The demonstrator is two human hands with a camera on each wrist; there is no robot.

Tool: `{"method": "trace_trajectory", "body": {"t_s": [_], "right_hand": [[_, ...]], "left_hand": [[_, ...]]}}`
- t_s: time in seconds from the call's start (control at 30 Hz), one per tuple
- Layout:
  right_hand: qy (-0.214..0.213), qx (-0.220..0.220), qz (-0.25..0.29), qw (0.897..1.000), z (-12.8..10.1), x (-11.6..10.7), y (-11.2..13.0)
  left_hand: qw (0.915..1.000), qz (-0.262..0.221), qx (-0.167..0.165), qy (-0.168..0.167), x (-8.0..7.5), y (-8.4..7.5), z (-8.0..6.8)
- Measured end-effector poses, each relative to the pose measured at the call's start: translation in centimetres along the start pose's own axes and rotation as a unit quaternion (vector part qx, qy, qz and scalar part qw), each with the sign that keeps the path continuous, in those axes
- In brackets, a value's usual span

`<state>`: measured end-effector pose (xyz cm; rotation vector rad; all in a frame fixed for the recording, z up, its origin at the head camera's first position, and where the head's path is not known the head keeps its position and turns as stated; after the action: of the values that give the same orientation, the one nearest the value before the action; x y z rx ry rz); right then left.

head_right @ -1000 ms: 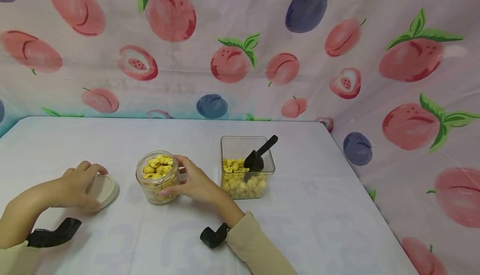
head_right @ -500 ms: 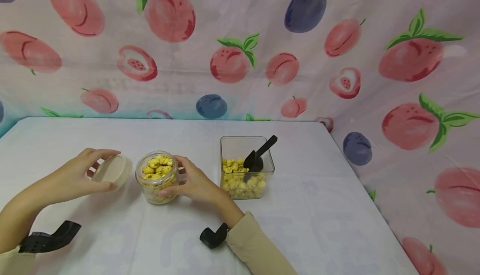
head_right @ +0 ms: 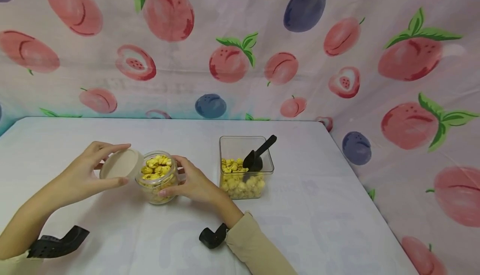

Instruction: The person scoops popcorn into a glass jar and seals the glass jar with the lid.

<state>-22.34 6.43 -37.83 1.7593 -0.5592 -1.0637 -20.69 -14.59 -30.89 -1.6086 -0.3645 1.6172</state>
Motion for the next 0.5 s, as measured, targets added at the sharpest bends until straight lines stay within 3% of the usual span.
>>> {"method": "trace_trajectory", "body": {"t_s": [0.5], "right_hand": [[0.004, -0.014, 0.003, 1.0, -0.2, 0.1, 0.3]], "left_hand": [[0.9993, -0.024, 0.009, -0.026, 1.5, -1.5, 0.2]]}}
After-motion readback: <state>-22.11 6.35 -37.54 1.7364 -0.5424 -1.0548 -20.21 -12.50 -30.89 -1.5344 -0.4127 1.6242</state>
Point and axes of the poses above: each hand's wrist, its own z-axis towards the middle knuckle, its own x-axis out of the palm, y = z × x, the point moved 5 cm from there along z, towards the middle knuckle, and after that the axes turned 6 degrees about -z, right-handed, at the moved point
